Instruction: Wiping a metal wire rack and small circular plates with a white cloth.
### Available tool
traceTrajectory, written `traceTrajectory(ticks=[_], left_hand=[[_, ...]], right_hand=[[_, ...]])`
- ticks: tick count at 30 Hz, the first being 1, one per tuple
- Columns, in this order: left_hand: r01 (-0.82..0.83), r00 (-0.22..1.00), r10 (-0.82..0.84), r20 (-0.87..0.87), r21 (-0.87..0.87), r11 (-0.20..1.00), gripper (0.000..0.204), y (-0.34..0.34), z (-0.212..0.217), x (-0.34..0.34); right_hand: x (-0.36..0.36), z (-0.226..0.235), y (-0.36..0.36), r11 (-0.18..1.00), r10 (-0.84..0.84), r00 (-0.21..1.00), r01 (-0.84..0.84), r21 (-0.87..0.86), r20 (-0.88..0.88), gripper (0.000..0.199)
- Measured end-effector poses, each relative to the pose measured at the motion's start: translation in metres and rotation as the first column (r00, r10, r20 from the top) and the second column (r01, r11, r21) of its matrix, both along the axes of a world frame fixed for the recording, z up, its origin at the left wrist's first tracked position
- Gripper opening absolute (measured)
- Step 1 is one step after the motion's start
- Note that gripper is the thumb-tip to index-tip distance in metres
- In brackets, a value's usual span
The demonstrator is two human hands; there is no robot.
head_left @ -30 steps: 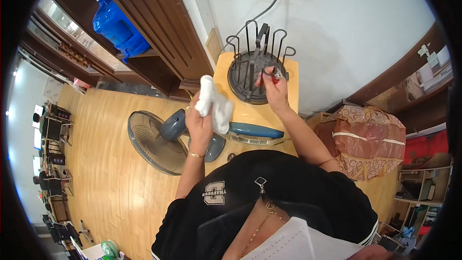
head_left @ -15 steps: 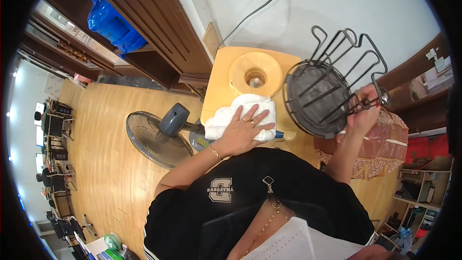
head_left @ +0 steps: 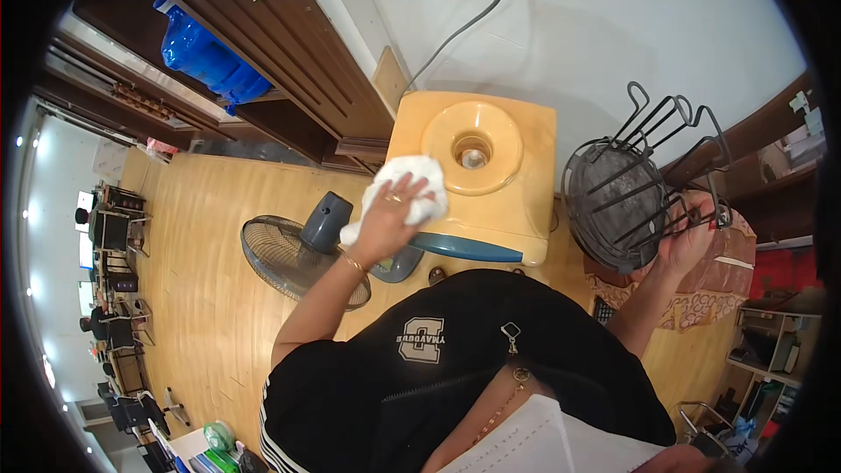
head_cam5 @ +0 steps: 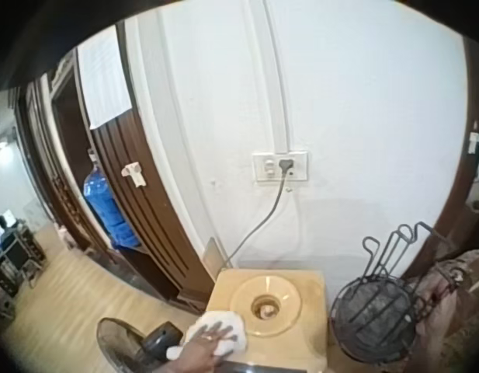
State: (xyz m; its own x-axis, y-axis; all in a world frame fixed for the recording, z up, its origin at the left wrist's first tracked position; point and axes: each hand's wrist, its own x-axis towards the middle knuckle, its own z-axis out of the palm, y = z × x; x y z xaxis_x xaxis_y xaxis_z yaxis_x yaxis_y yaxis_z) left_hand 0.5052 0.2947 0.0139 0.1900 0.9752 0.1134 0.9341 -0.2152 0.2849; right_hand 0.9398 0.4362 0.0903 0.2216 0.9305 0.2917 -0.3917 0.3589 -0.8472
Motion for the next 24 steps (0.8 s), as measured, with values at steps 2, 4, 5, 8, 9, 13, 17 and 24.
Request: traceTrajectory(ticks=[2, 4, 5, 8, 9, 13, 17, 24], left_hand=[[-0.063, 0.994, 0.057, 0.096, 0.065, 0.996, 0.045, 0.02, -0.006, -0.021], [-0.126, 0.976, 0.1, 0.195, 0.126, 0.984, 0.044, 0.041, -0.016, -0.041], [-0.166, 0.949, 0.132, 0.285, 0.098, 0.981, 0.043, 0.053, -0.024, -0.052], [-0.222, 0.87, 0.184, 0.457, 0.031, 0.975, 0.043, 0.081, -0.027, -0.062], [-0.234, 0.86, 0.197, 0.471, 0.02, 0.972, 0.04, 0.087, -0.025, -0.062], [-0.274, 0.864, 0.254, 0.435, -0.016, 0.962, 0.032, 0.119, -0.006, -0.053], [-0.365, 0.899, 0.351, 0.262, 0.004, 0.931, 0.029, 0.16, 0.003, -0.034], [-0.358, 0.932, 0.351, 0.086, 0.089, 0.929, 0.026, 0.241, 0.0, 0.037]], right_hand=[[0.001, -0.001, 0.0, 1.0, -0.002, 1.0, 0.002, 0.01, -0.027, 0.026], [0.003, 0.0, -0.002, 1.0, -0.01, 0.999, 0.011, 0.019, -0.039, 0.026], [0.003, 0.0, -0.002, 1.0, -0.001, 0.999, 0.001, 0.006, -0.046, 0.026], [0.007, -0.002, -0.004, 1.0, 0.003, 0.998, -0.004, -0.016, -0.058, 0.026], [0.009, -0.003, -0.005, 1.0, -0.014, 0.998, 0.012, -0.028, -0.057, 0.026], [0.011, -0.003, -0.014, 0.994, -0.09, 0.995, 0.088, -0.058, -0.035, 0.024], [0.021, -0.005, -0.02, 0.991, -0.117, 0.993, 0.116, -0.064, -0.004, 0.022], [0.037, -0.015, -0.027, 0.964, -0.219, 0.975, 0.212, -0.162, -0.03, 0.022]])
